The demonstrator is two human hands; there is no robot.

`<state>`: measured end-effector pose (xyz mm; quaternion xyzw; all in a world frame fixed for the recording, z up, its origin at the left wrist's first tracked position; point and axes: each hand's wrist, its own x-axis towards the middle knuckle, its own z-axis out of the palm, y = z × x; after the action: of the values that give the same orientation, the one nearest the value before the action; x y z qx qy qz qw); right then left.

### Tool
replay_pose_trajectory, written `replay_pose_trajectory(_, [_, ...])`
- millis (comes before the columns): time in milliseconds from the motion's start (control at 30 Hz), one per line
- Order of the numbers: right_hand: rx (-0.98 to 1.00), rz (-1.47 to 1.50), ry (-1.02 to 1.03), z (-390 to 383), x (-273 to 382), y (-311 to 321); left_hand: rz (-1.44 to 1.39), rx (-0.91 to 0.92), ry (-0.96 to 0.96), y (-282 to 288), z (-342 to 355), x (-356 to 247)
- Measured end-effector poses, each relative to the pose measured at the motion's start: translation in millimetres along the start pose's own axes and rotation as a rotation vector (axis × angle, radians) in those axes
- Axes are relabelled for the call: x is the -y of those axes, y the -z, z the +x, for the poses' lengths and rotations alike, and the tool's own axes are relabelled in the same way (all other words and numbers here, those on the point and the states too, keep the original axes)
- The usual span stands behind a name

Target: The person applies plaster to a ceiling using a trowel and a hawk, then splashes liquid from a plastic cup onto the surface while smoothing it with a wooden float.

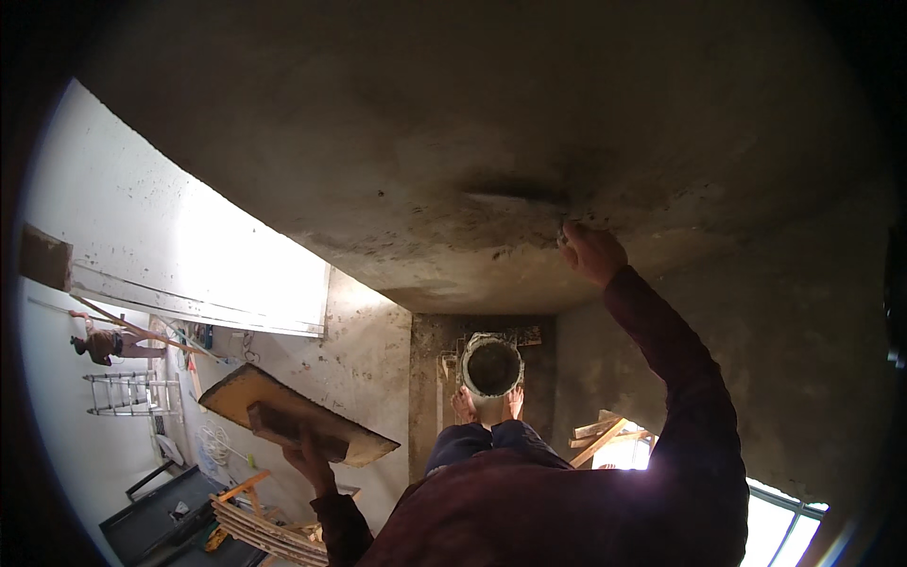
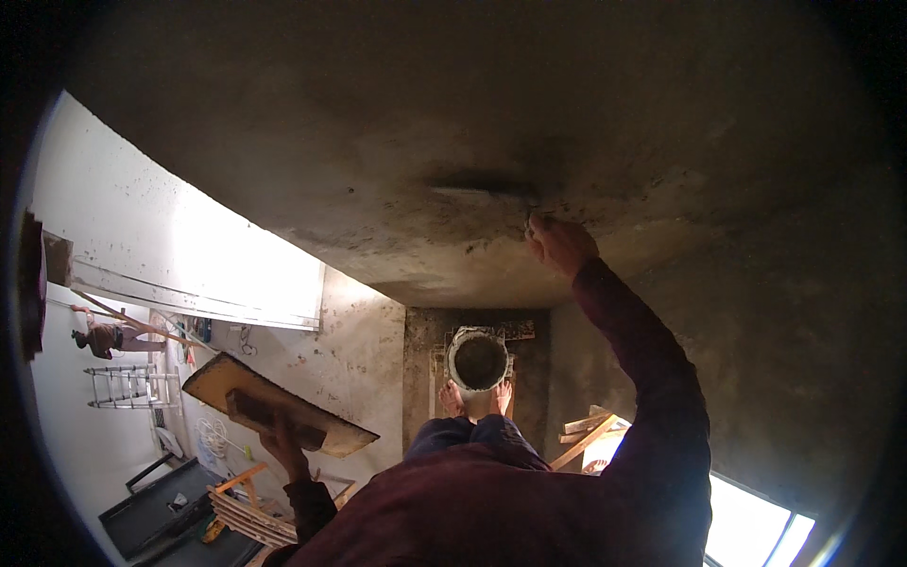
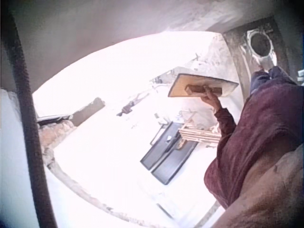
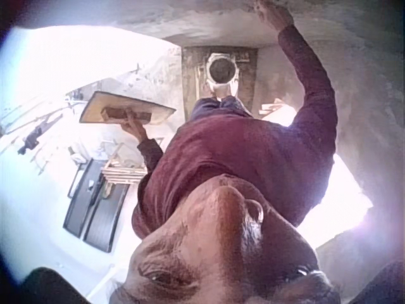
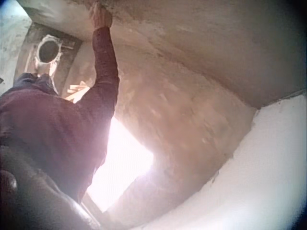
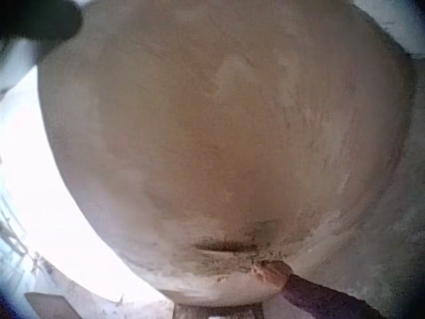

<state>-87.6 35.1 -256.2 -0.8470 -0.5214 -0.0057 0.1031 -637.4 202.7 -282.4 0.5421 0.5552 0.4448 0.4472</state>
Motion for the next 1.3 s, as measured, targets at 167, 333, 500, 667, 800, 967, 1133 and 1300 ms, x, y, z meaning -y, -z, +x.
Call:
replay_pose_trajectory(167, [-0.244, 0.025, 0.032, 16, 9, 26, -0.034, 0.054, 0.056, 26, 7, -4])
replay_pose_trajectory(333, [-0.022, -0.158, -0.033, 4, 8, 29, -0.172, 0.047, 0.008, 24, 15, -5])
replay_pose_trajectory(500, [-0.302, 0.049, 0.002, -4, -3, 25, -0.285, 0.033, -0.004, 13, 19, -13])
replay_pose_trajectory(667, [-0.122, -0.058, 0.022, 1, -9, 26, -0.352, 0.183, -0.012, 3, 17, -36])
replay_pose_trajectory(800, [-0.199, 0.05, 0.007, 0, -14, 24, -0.312, 0.13, -0.063, -7, 13, -47])
replay_pose_trajectory(967, [-0.201, -0.01, 0.064, -3, -30, 25, -0.276, 0.197, -0.065, -18, 16, -48])
replay_pose_trajectory(1133, [-0.18, -0.015, 0.048, -2, -41, 31, -0.283, 0.228, -0.055, -38, 9, -52])
replay_pose_trajectory(1300, [0.023, -0.149, 0.011, -6, -39, 31, -0.304, 0.223, -0.112, -76, 11, -65])
